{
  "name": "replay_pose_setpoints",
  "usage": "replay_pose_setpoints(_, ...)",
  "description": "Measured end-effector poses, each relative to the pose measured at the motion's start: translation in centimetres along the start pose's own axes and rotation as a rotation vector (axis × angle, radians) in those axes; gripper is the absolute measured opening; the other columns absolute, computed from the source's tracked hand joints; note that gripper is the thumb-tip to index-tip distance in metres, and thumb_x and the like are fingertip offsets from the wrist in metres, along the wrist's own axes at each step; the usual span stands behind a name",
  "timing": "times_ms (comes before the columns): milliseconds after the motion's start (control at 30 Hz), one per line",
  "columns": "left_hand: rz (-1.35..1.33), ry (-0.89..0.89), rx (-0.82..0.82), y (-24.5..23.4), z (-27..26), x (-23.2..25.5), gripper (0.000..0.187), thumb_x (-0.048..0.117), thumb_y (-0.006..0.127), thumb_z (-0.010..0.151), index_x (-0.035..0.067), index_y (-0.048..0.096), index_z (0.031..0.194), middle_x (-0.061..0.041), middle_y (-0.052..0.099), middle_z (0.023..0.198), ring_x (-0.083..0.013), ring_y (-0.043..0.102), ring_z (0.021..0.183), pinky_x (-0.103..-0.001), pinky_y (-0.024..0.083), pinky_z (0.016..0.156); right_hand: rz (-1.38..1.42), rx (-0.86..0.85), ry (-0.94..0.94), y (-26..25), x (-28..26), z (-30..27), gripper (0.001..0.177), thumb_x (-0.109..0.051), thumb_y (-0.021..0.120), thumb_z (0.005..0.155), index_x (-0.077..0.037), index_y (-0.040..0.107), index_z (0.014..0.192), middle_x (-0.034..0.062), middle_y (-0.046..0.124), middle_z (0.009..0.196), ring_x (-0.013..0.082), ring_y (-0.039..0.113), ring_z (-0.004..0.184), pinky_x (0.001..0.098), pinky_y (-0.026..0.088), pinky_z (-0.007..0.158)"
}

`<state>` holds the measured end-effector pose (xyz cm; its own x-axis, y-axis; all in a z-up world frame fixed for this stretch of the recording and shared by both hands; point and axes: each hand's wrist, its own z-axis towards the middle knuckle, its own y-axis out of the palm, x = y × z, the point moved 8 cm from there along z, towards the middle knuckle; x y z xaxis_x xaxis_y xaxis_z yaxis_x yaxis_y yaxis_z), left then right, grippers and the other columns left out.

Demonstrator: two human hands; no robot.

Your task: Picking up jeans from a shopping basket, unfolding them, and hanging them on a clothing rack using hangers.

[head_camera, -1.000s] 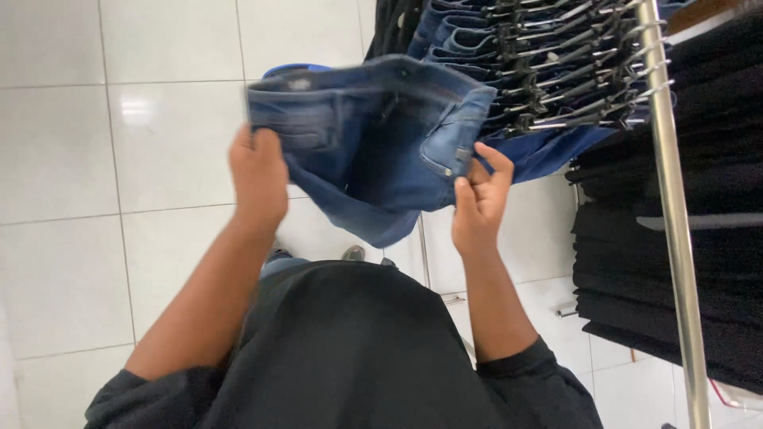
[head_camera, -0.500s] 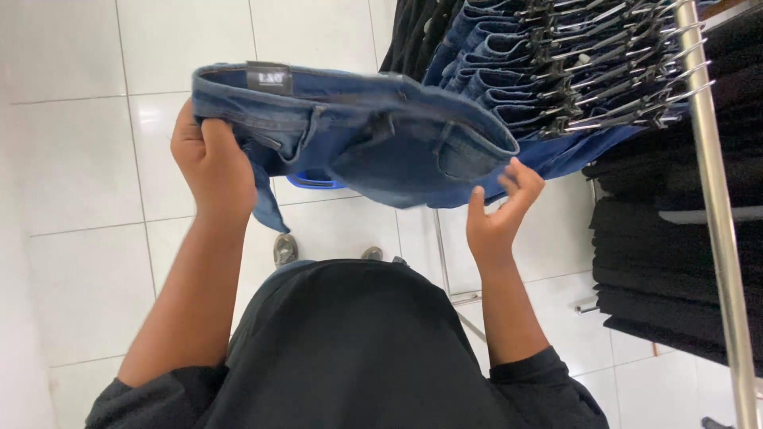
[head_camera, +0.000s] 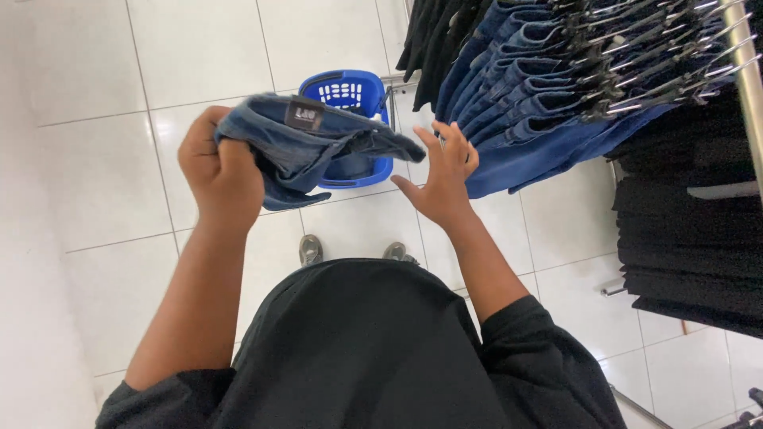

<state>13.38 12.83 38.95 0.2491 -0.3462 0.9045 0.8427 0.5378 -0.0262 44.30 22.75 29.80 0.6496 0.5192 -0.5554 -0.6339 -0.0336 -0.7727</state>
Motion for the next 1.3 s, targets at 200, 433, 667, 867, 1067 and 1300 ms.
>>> replay_pose_setpoints(200,-0.150,-0.007,0.070,-3.9,0.2,-2.0,0.025,-0.010,0.034,0.085,0.004,0.054,0.081,-0.006,0.044,0.064,-0.0123,0.043,0.059,-0.025,0.047,0.064,0.020,-0.048,-0.016,0.5,-5.1,1.2,0.056,-0.018,0.097,0.076,-0.020,0.061,0.119,0.0140,0.041,0.149,0.0418,0.025,0.148,0.0713,0.002,0.113)
replay_pose_setpoints(433,-0.303,-0.050,0.108,-4.5,0.4,0.4,0.026,-0.010,0.033,0.083,0.007,0.051,0.078,-0.004,0.044,0.062,-0.0091,0.041,0.055,-0.023,0.046,0.060,0.024,0.205,-0.278,0.7,-5.9,-0.1,0.053,-0.002,0.086,0.086,-0.012,0.044,0.116,0.0146,0.052,0.145,0.0360,0.050,0.137,0.0643,0.021,0.109)
replay_pose_setpoints(667,-0.361,-0.065,0.110,-5.1,0.2,0.1,0.023,-0.011,0.037,0.082,0.009,0.049,0.077,-0.003,0.046,0.063,-0.0084,0.044,0.055,-0.021,0.045,0.059,-0.044,0.163,-0.245,-0.1,-5.9,0.5,0.036,-0.009,0.091,0.080,-0.019,0.067,0.105,-0.0021,0.055,0.102,0.0193,0.055,0.091,0.0471,0.025,0.094)
replay_pose_setpoints(867,-0.246,-0.166,0.186,-6.9,-0.1,-0.7,0.022,-0.007,0.038,0.083,0.012,0.045,0.076,0.004,0.042,0.071,-0.0079,0.039,0.066,-0.023,0.039,0.065,0.097,0.231,-0.365,-3.6,-7.5,0.1,0.012,0.001,0.072,0.093,-0.010,0.066,0.092,0.0063,0.070,0.100,0.0261,0.065,0.086,0.0424,0.043,0.084)
replay_pose_setpoints(1067,0.036,-0.248,0.072,-10.5,-1.9,-8.5,0.019,-0.003,0.039,0.098,0.007,0.055,0.101,0.000,0.049,0.087,-0.0111,0.048,0.082,-0.032,0.044,0.082,-0.006,0.365,-0.432,-8.3,-9.9,1.0,0.016,-0.010,0.057,0.105,-0.009,0.063,0.089,0.0057,0.067,0.085,0.0235,0.056,0.070,0.0381,0.039,0.072)
replay_pose_setpoints(1300,0.439,-0.176,-0.090,-8.2,-3.5,-9.4,0.021,-0.007,0.059,0.106,-0.014,0.059,0.126,-0.032,0.066,0.102,-0.0452,0.069,0.096,-0.057,0.054,0.089,-0.058,0.411,-0.465,-10.4,-12.0,2.0,0.027,-0.016,0.062,0.104,-0.014,0.069,0.078,0.0020,0.063,0.069,0.0196,0.053,0.056,0.0346,0.039,0.066)
